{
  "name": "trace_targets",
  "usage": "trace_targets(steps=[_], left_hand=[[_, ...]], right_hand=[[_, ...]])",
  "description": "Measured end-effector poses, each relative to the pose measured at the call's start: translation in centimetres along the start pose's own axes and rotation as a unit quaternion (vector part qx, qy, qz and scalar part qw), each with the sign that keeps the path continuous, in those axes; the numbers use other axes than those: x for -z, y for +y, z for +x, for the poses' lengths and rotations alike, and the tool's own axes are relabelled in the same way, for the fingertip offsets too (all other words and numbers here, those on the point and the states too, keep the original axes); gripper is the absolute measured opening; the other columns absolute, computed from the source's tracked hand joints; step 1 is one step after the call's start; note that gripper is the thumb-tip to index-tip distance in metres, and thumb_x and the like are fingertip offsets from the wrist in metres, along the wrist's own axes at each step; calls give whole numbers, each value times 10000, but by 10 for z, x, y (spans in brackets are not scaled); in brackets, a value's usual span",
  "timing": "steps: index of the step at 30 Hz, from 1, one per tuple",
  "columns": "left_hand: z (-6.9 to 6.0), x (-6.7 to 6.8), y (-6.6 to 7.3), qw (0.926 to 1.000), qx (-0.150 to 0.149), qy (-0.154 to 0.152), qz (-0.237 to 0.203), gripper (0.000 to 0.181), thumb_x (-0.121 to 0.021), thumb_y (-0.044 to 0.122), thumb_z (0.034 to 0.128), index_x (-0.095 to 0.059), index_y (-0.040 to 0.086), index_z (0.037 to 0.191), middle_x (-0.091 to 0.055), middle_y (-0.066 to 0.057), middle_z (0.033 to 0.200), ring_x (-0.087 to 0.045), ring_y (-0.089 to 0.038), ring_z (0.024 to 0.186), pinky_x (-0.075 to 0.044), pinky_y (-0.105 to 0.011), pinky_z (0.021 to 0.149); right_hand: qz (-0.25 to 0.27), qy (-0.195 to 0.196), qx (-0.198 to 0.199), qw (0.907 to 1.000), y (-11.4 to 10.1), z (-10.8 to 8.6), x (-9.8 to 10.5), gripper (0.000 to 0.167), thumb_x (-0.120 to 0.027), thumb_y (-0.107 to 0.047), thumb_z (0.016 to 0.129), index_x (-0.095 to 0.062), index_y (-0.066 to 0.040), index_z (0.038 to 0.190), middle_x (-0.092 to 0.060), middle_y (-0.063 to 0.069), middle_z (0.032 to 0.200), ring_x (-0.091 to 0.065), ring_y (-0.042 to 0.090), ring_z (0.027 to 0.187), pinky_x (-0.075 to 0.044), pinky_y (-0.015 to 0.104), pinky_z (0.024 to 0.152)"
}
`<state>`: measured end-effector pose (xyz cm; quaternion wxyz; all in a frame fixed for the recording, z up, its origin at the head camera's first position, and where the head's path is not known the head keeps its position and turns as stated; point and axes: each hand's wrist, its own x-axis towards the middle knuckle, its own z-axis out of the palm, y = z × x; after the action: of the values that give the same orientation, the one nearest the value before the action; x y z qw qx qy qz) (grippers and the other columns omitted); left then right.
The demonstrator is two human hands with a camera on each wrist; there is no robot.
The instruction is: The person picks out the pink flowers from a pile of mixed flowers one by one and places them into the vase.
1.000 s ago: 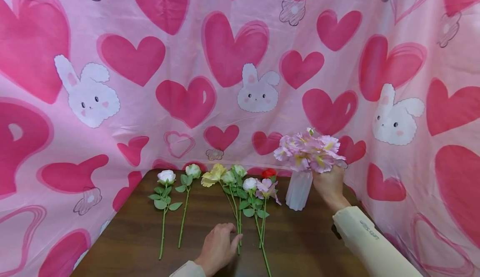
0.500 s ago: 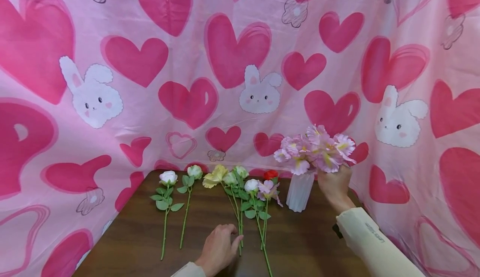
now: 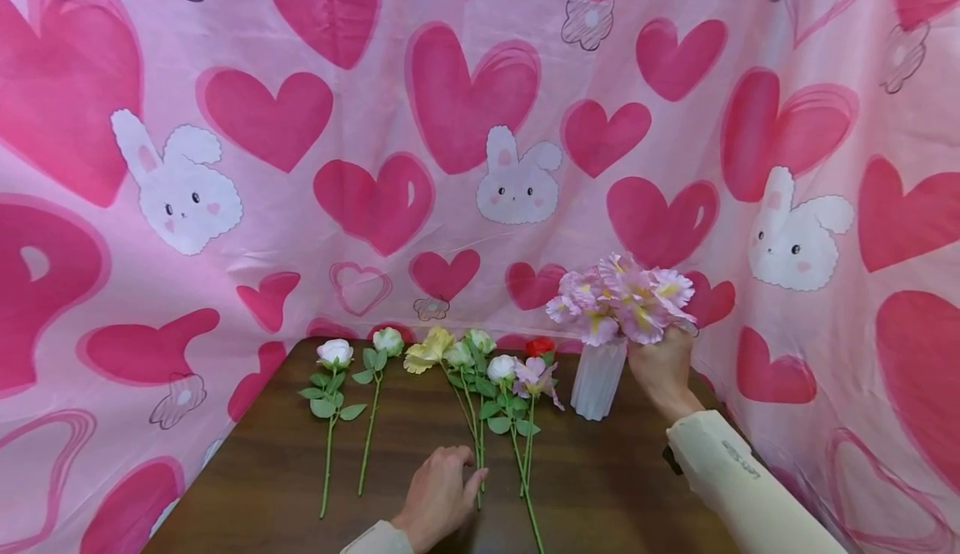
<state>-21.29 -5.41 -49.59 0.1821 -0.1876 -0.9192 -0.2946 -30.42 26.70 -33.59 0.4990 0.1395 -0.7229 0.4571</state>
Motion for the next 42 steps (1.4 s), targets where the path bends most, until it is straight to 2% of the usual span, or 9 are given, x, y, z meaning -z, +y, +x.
trace_targets(steps=[4,9,13,20,23,31,34,39,42], left_hand=[[-1,-1,0,10000,18,-3,-39,161,-810,270,891,-701,156,859,-685,46,816,-656,-206,793,-530,-396,641],[0,0,-1,10000,-37,22,-77,153,-807,276,893,-709,161,872,-695,48,829,-660,-204,794,-531,-394,646],[1,2,-2,10000,-11,-30,-59,157,-802,286,898,-703,167,870,-690,50,824,-654,-195,786,-527,-387,639],[2,1,0,10000,-13,-53,6,178,-805,282,895,-699,142,868,-686,37,816,-653,-205,791,-528,-393,639],[2,1,0,10000,-32,-34,-17,172,-805,280,895,-700,147,868,-689,40,818,-652,-199,785,-526,-387,633],[1,0,-1,10000,-33,-36,-24,167,-806,278,893,-696,157,857,-692,42,818,-652,-192,782,-526,-380,631],[1,1,-1,10000,-37,-35,-52,163,-804,276,895,-706,148,868,-696,36,828,-654,-199,793,-530,-389,643],[1,1,-2,10000,-61,17,-64,159,-804,276,895,-714,146,878,-707,33,844,-657,-202,804,-533,-394,655],[1,1,-3,10000,-61,35,-43,157,-807,275,892,-706,158,868,-705,38,838,-656,-196,797,-530,-388,647]], right_hand=[[-484,150,-31,9987,-3,3,4,503,-788,18,825,-645,-35,1304,-707,100,1221,-607,50,1095,-439,129,947],[-769,617,338,9946,-3,9,12,431,-765,-1,835,-673,13,1256,-717,187,1197,-661,193,1133,-426,123,969],[-489,747,476,9949,-2,12,12,390,-751,24,830,-694,46,1214,-718,233,1160,-646,28,1092,-440,118,957],[-729,356,162,9966,5,4,11,424,-751,26,814,-661,54,1228,-718,198,1177,-653,208,1110,-407,96,969],[-592,199,-54,9980,6,4,8,488,-770,21,819,-629,24,1287,-701,162,1229,-615,113,1145,-416,120,990],[-579,111,-77,9982,7,4,2,443,-729,89,755,-639,110,1188,-709,252,1132,-596,32,1015,-395,64,921],[-511,246,14,9984,7,5,2,436,-695,87,770,-591,133,1192,-684,279,1129,-623,130,1044,-412,115,953],[-1112,649,260,9913,8,5,4,224,-686,42,808,-597,138,989,-667,314,906,-628,472,896,-476,438,801],[-1137,585,154,9917,9,6,3,229,-705,33,816,-606,125,1002,-677,302,934,-632,472,918,-461,477,810]])
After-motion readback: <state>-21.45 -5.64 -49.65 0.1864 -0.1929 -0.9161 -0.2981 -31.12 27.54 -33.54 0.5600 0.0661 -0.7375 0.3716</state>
